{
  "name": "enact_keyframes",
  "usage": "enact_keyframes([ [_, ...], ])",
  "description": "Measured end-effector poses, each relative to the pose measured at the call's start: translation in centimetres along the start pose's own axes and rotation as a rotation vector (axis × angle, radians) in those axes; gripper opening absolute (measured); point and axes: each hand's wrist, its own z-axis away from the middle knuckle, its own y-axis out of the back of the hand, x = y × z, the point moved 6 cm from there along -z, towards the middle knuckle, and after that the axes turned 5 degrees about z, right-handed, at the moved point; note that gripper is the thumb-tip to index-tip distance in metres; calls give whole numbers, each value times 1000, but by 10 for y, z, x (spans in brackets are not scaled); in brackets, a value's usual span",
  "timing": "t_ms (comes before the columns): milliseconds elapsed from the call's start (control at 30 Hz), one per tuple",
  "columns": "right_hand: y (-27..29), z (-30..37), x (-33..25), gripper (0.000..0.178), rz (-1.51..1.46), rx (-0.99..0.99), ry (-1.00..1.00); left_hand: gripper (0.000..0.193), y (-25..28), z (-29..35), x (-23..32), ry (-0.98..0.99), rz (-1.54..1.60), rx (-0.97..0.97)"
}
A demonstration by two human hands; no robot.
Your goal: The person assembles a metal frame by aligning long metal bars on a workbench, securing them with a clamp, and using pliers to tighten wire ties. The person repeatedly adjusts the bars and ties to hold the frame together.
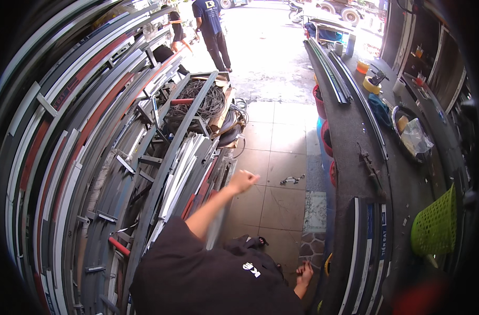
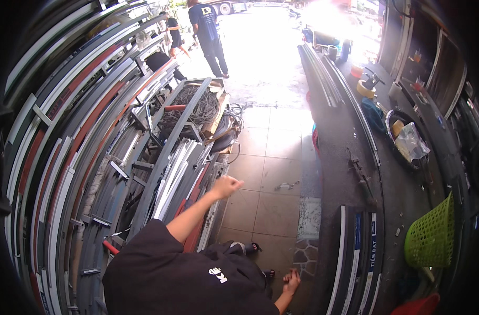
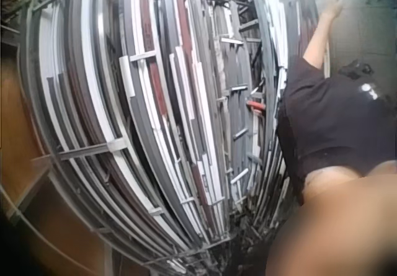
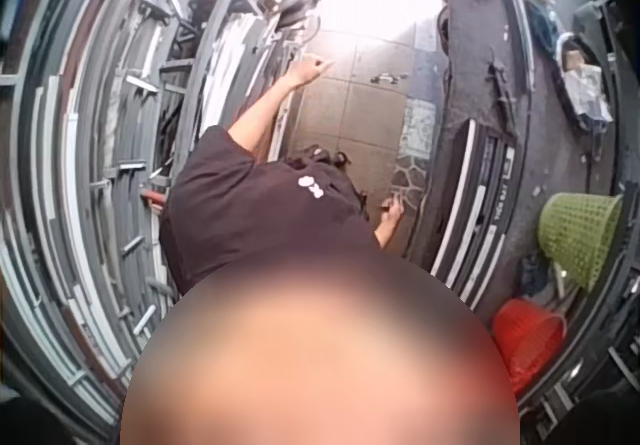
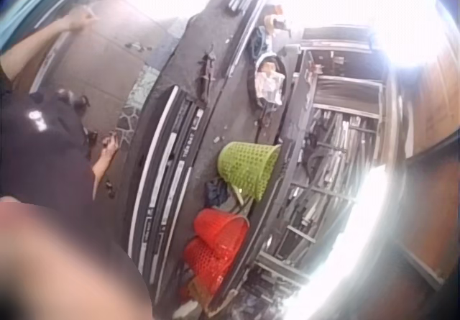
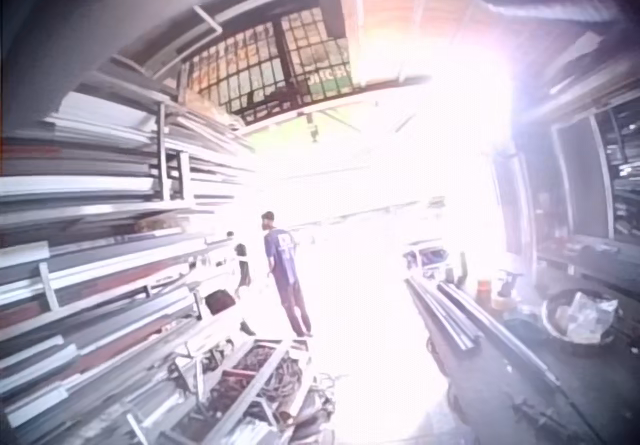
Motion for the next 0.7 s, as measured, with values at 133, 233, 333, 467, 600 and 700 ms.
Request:
enact_keyframes([
  [133,155,27,43,30,185,494,-95,51,60,-10,-34,10,-5,218],
  [233,225,70,58,29,259,841,-207,53,94,-15,-47,69,-36,384],
  [333,251,102,68,28,246,1038,-274,62,128,-25,-68,139,98,582],
  [467,253,114,85,25,207,1142,-306,67,128,-32,-76,156,345,706],
  [600,212,90,85,24,192,1080,-253,60,32,-14,24,-268,211,219],
  [700,114,46,47,29,606,538,-238,71,-87,53,109,-301,-46,-373],
])
